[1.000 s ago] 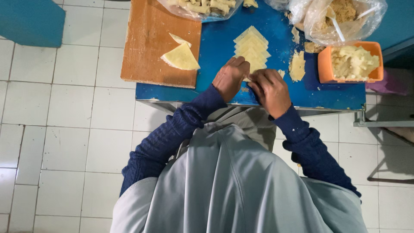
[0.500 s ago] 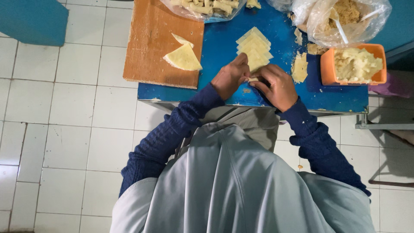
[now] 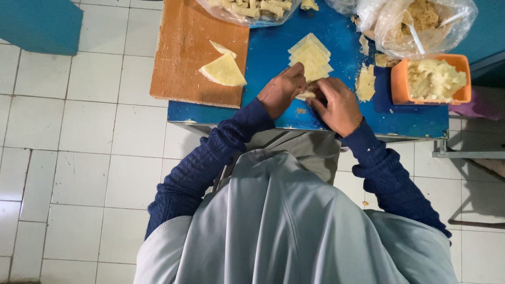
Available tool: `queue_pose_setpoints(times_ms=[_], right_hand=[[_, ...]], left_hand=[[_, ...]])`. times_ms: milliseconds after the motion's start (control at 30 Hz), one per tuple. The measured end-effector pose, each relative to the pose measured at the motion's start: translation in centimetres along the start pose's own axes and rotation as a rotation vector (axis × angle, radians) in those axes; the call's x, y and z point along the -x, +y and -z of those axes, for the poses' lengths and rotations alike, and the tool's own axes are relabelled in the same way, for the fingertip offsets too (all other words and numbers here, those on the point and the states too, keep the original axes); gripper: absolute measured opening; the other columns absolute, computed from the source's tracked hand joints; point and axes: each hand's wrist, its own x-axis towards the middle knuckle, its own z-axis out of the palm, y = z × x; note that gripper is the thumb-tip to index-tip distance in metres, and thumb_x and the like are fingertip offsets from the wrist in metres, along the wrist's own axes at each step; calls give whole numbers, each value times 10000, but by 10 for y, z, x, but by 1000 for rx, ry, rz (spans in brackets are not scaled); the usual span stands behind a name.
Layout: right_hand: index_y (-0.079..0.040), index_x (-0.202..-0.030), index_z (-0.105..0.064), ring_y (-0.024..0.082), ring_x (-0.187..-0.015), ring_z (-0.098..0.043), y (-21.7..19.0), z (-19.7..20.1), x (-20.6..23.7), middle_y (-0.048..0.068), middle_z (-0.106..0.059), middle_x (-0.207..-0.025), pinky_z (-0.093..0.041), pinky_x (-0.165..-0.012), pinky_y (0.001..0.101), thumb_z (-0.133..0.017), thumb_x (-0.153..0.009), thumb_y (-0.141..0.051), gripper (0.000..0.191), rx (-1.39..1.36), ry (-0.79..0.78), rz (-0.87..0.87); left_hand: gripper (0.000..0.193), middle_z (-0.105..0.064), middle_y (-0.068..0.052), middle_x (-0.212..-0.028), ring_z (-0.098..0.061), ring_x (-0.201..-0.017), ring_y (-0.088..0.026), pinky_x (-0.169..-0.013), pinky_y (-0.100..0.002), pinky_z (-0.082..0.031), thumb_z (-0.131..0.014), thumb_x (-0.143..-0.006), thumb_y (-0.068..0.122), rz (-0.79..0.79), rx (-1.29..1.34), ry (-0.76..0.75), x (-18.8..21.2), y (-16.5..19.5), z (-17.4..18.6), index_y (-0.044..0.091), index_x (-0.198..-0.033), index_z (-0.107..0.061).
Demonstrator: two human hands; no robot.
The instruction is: The person sits at a table and folds triangular dough pieces by hand, spreading a light paste from an orange container onto them with a spoon, and arranges the folded pieces into an overlapping diamond pattern on the table. They repeat the fold-and-place cycle, occasionally reaching into plastic bags of dough and paste.
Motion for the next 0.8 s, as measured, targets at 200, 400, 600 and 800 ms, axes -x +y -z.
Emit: queue_pose_setpoints(times_ms=[200,400,600,800], right_hand=[[-30,-1151,-639,275,-946,-696,-5,8,-2,116,-689,-1049,-550,-801,391,-746,-894,-56,279,-154,-53,-56],[-48,-1068,-719,314,-993,-636,-4,-12,2,106,-667,-1030,-520,-830,420,-788,-934,-60,152,191,140,96],[-14,-1206,-704,335,-1093,-543,-9,-20,14,124,-576,-1164,-488,-920,427,-676,-944,-22,264,372,139,93],[-141,-1407,-649,295,-1093,-488,-17,-27,18,71,-534,-1294,-407,-879,431,-617,-999,-65,416,602,105,35]], left_hand=[[118,-516,-140,-1027,-605,-998,-345,-822,-422,-512,-684,-846,-31,-1,4,14,-1,0,0,15,-875,-580],[164,-514,-155,-1065,-595,-997,-365,-799,-446,-498,-697,-863,-28,51,38,4,3,15,6,-6,-972,-576],[152,-507,-130,-1092,-595,-1044,-341,-847,-438,-524,-661,-898,13,20,-126,61,7,23,5,41,-995,-547],[210,-512,-155,-1164,-579,-1100,-336,-881,-423,-532,-573,-916,2,82,-187,27,28,29,3,2,-1125,-579]])
